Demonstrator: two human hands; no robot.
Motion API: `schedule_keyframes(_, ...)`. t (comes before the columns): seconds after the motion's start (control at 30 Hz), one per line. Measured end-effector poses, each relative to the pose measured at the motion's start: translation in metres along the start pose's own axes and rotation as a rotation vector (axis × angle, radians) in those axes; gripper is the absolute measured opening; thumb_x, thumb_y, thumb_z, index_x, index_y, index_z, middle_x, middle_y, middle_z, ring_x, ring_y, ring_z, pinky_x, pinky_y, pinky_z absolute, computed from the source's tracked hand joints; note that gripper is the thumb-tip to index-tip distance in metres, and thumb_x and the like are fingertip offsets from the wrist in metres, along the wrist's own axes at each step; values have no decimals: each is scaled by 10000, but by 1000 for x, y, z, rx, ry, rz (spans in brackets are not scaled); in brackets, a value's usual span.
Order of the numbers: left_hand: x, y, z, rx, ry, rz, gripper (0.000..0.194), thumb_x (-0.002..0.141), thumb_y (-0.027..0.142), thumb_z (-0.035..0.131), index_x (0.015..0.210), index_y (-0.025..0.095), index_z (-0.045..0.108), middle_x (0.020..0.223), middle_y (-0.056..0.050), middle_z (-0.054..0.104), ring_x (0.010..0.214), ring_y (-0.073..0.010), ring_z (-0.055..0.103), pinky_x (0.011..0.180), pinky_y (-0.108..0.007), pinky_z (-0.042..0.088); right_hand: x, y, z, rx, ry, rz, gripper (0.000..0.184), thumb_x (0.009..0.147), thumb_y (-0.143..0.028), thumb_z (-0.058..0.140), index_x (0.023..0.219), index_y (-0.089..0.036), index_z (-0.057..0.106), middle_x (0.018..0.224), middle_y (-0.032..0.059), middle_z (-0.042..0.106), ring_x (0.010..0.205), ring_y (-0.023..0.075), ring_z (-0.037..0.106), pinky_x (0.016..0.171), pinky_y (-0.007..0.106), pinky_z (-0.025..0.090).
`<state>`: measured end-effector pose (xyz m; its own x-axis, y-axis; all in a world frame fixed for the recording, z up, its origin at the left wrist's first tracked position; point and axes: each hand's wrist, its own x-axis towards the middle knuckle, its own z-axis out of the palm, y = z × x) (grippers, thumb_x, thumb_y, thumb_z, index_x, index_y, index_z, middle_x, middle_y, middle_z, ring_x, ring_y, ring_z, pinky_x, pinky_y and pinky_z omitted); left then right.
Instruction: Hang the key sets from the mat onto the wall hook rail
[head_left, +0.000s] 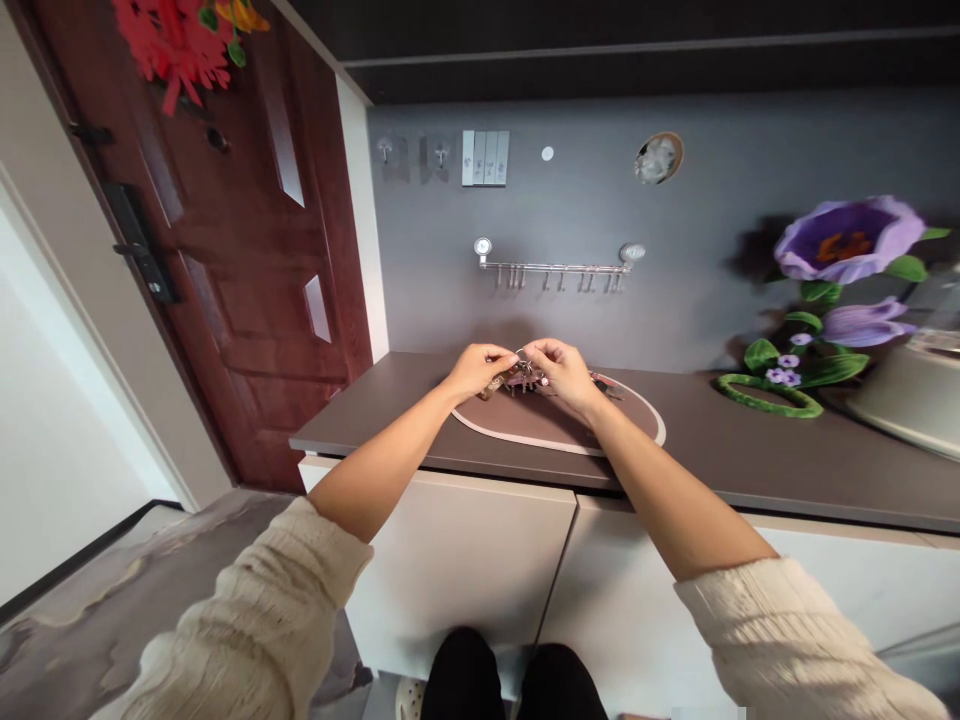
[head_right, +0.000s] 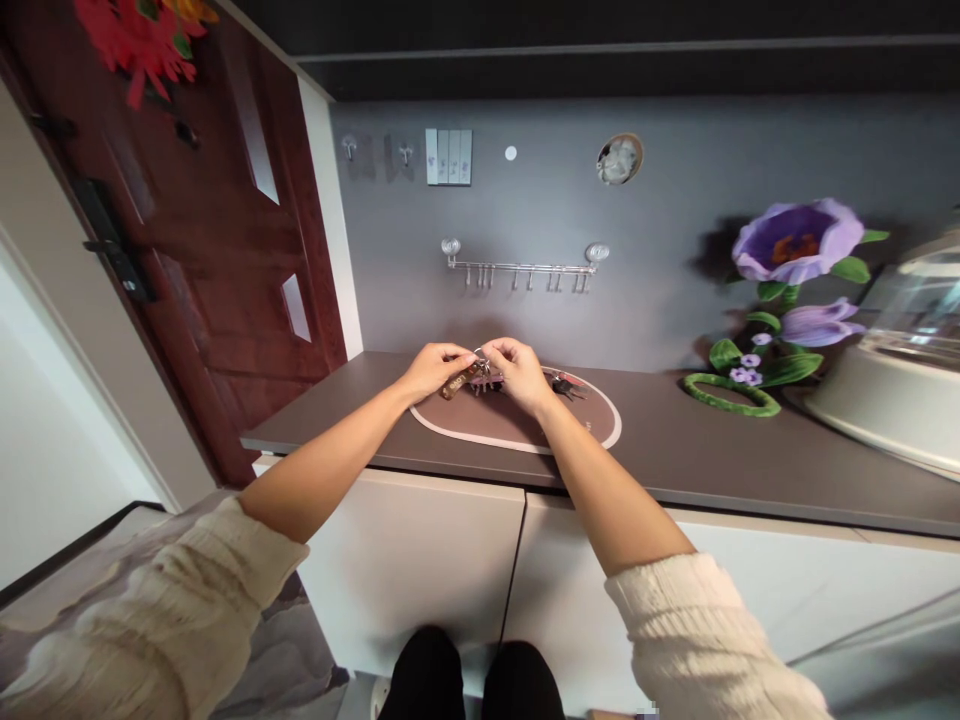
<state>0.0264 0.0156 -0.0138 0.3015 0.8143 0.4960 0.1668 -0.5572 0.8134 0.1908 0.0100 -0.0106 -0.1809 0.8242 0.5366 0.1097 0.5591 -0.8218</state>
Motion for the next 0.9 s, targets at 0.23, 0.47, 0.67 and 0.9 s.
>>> schedule_keyframes(0.23, 7, -8, 2, -139, 109, -26, 293, 696, 396, 583, 815, 141, 662, 792, -59, 674, 685, -123, 588, 624, -231, 452, 2, 4, 3, 97, 18, 56, 335, 643, -446, 639, 761, -136, 589, 588, -23, 528, 499, 62, 447, 515, 213, 423)
schedule_keyframes(0.47, 8, -7, 4, -170, 147, -12, 287, 687, 388, 588, 806, 139, 666, 791, -63, 674, 687, -137, 590, 637, -247, 453, 2, 10, 7, 249, 35, 100, 299, 629, -397, 667, 782, -154, 584, 582, -47, 496, 508, 55, 441, 523, 218, 443)
schedule_keyframes(0.67, 11, -13, 4, -143, 243, 67, 300, 697, 414, 566, 770, 141, 666, 757, -68, 666, 680, -142, 583, 655, -257, 446, 9, -3, 12, 149, 42, 143, 303, 640, -419, 644, 739, -148, 549, 580, -40, 494, 505, 67, 442, 494, 215, 417)
schedule_keyframes(0.9, 35, -3, -13, -182, 384, 65, 242, 711, 339, 555, 781, 125, 643, 762, -67, 659, 687, -132, 576, 687, -254, 430, 49, -20, 17, 30, 83, 110, 215, 685, -353, 613, 721, -150, 551, 627, -16, 552, 525, 67, 476, 526, 199, 413)
